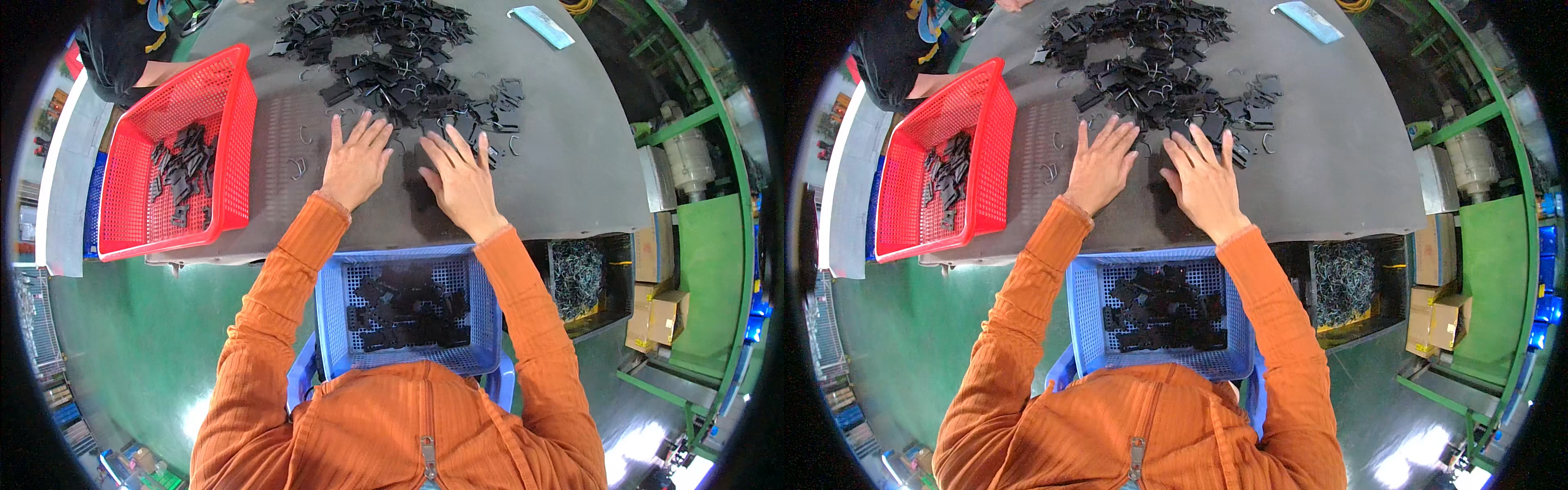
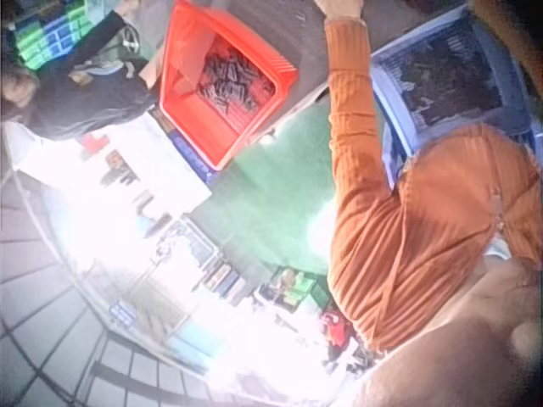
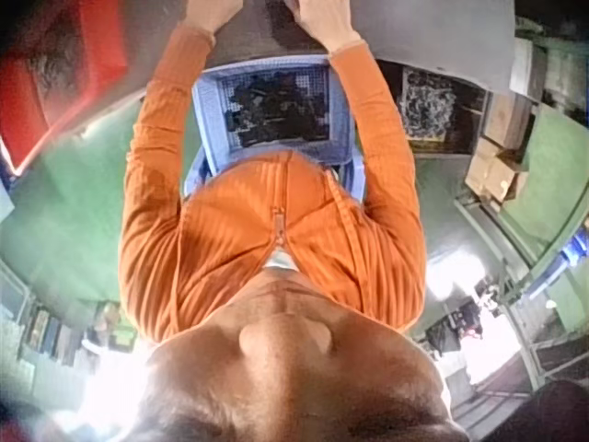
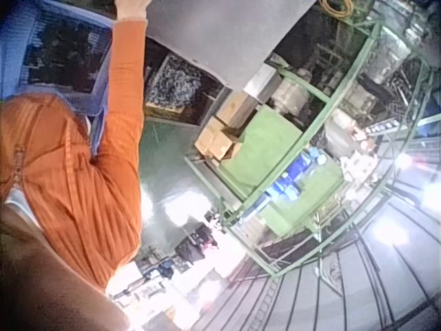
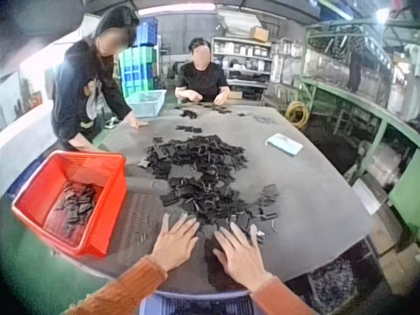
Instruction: The person attaches metal clips to black plastic components by hand at a workbench and places the finished pieces into a blue plastic basket.
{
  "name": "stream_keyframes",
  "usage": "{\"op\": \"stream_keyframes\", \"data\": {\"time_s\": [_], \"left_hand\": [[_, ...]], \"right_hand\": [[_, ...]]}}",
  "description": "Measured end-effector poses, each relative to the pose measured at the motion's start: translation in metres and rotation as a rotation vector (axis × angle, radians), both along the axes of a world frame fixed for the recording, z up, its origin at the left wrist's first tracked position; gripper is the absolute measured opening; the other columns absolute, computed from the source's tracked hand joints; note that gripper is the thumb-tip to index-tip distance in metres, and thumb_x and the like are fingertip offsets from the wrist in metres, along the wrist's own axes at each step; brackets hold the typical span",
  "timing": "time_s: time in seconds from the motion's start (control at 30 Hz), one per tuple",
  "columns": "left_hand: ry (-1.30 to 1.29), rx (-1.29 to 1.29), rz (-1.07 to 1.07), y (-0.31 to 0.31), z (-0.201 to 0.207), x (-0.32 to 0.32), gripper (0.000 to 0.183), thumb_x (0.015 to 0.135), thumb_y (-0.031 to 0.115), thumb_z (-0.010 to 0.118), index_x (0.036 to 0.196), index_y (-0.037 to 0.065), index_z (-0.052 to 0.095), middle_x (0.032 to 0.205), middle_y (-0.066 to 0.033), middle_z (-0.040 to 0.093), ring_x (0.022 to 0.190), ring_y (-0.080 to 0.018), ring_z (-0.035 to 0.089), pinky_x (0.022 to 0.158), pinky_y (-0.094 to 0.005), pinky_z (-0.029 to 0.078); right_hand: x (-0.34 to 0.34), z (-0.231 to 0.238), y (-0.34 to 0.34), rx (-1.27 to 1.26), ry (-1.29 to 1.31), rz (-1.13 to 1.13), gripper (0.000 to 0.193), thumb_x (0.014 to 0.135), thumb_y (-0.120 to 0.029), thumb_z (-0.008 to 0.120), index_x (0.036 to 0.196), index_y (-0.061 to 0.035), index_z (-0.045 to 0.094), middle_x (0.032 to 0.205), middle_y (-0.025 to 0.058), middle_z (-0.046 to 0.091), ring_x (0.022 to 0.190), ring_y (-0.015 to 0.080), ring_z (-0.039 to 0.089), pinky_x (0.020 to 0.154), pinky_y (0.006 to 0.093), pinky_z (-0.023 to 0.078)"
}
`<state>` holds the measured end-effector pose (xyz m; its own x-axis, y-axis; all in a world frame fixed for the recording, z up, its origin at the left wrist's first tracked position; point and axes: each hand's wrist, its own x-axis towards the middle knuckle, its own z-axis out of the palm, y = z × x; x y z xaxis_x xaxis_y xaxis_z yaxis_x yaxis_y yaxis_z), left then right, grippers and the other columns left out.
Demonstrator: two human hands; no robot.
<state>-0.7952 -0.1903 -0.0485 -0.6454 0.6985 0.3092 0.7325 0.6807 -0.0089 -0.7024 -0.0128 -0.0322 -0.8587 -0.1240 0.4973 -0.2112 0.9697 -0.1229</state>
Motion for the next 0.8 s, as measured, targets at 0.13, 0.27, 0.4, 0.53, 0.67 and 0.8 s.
{"op": "stream_keyframes", "data": {"time_s": [0.13, 0.27, 0.4, 0.53, 0.67, 0.8], "left_hand": [[0.022, -0.109, 0.071, -0.002, 0.013, 0.023, 0.043, 0.091, 0.03, 0.044, 0.127, 0.006, 0.049, 0.13, -0.0063, 0.048, 0.127, -0.0204, 0.038, 0.108, -0.0552, 0.015], [-0.018, -0.018, 0.06, -0.021, 0.003, 0.076, 0.04, 0.09, 0.027, 0.047, 0.124, 0.005, 0.051, 0.128, -0.0073, 0.05, 0.125, -0.0213, 0.04, 0.108, -0.0507, 0.019], [-0.166, 0.141, -0.018, -0.028, 0.01, 0.117, 0.034, 0.086, 0.02, 0.054, 0.117, 0.005, 0.056, 0.122, -0.009, 0.054, 0.117, -0.0237, 0.047, 0.105, -0.0458, 0.028], [-0.372, 0.373, -0.139, -0.021, 0.02, 0.123, 0.023, 0.082, 0.015, 0.06, 0.102, 0.005, 0.063, 0.109, -0.0087, 0.061, 0.103, -0.0253, 0.055, 0.096, -0.0438, 0.039], [-0.277, 0.337, -0.185, 0.016, 0.022, 0.082, 0.032, 0.085, 0.018, 0.056, 0.115, 0.007, 0.057, 0.122, -0.0087, 0.055, 0.117, -0.0258, 0.047, 0.1, -0.0454, 0.034], [-0.124, 0.201, -0.065, 0.028, -0.003, 0.035, 0.039, 0.089, 0.021, 0.05, 0.126, 0.007, 0.049, 0.134, -0.0078, 0.046, 0.13, -0.025, 0.036, 0.106, -0.0477, 0.027]], "right_hand": [[-0.012, -0.011, 0.012, 0.087, -0.033, -0.051, 0.039, 0.085, -0.028, 0.055, 0.119, -0.0067, 0.054, 0.122, 0.0071, 0.056, 0.124, 0.0244, 0.042, 0.108, 0.0531, 0.015], [0.018, -0.004, 0.001, 0.052, -0.091, 0.003, 0.039, 0.085, -0.025, 0.056, 0.118, -0.0055, 0.054, 0.12, 0.0087, 0.057, 0.121, 0.0245, 0.045, 0.108, 0.0531, 0.017], [0.064, 0.003, -0.014, -0.054, -0.113, 0.041, 0.033, 0.084, -0.021, 0.057, 0.113, -0.0061, 0.057, 0.113, 0.0093, 0.059, 0.115, 0.025, 0.048, 0.107, 0.0541, 0.019], [0.093, 0.013, -0.012, -0.285, -0.237, 0.11, 0.021, 0.084, -0.016, 0.059, 0.103, -0.0082, 0.062, 0.106, 0.0063, 0.061, 0.101, 0.0244, 0.056, 0.106, 0.049, 0.025], [0.036, 0.005, 0.029, -0.307, -0.005, -0.065, 0.032, 0.084, -0.022, 0.059, 0.113, -0.0077, 0.056, 0.113, 0.011, 0.055, 0.108, 0.0293, 0.051, 0.1, 0.0446, 0.032], [0.001, -0.024, 0.05, -0.152, 0.056, -0.201, 0.042, 0.082, -0.023, 0.061, 0.12, -0.0098, 0.05, 0.121, 0.0124, 0.05, 0.118, 0.0325, 0.044, 0.099, 0.0453, 0.034]]}}
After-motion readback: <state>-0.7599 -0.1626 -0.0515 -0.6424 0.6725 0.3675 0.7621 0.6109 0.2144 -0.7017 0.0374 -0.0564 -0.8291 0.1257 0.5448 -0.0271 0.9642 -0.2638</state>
